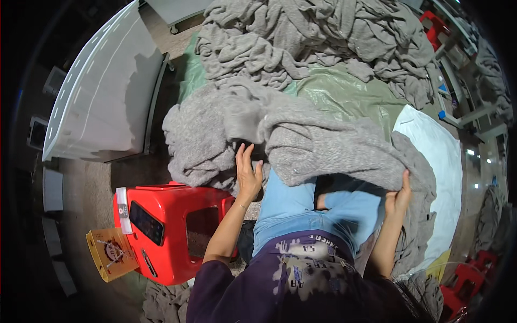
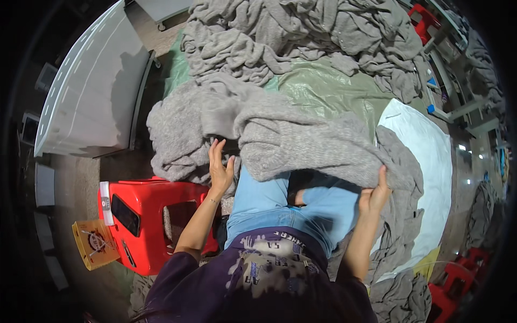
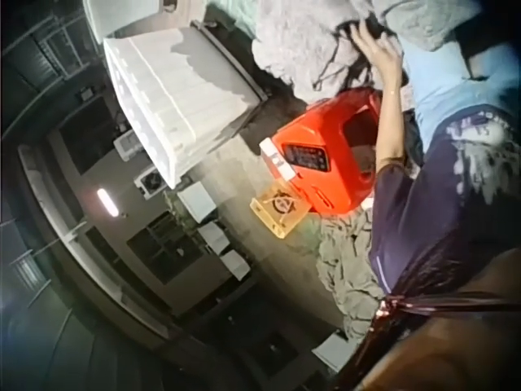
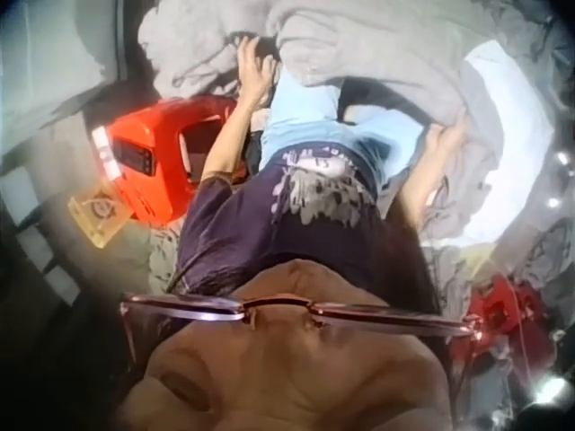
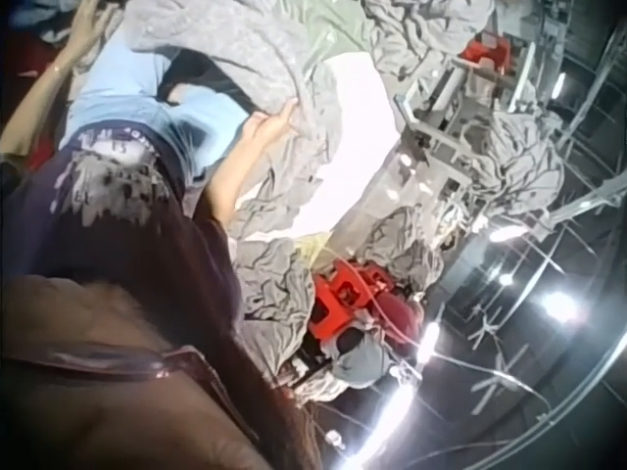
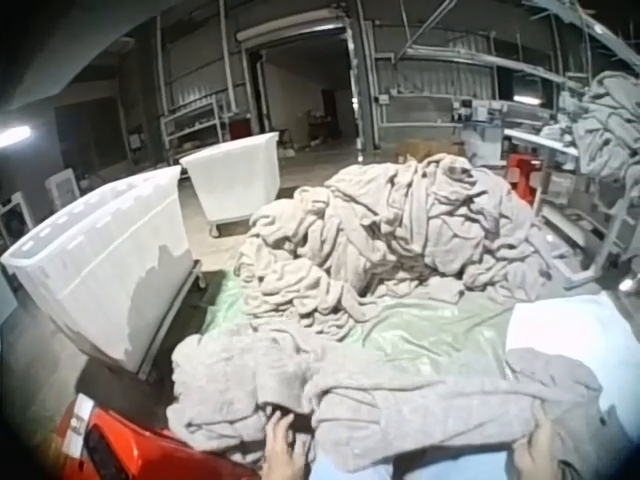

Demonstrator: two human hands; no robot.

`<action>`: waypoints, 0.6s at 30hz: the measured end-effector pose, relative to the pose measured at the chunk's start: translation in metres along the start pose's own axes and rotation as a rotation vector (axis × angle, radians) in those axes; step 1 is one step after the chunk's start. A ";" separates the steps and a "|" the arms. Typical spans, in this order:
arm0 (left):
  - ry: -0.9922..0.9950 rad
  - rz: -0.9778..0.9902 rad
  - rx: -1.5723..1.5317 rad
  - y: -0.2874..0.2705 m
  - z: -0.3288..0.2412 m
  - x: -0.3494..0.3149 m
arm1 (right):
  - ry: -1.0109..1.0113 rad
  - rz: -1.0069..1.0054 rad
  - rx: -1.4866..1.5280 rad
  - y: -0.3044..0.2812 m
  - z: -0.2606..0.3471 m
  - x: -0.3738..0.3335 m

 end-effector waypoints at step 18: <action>0.174 0.115 -0.126 0.100 -0.077 0.075 | -0.629 0.620 -0.950 0.143 -0.160 -0.131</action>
Point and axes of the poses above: each hand's wrist, its own x-axis towards the middle knuckle, its own y-axis out of the palm, z = x × y, the point moved 9 cm from there along x, towards the middle knuckle, and after that the axes turned 13 degrees about -z, right-handed, at the moved point
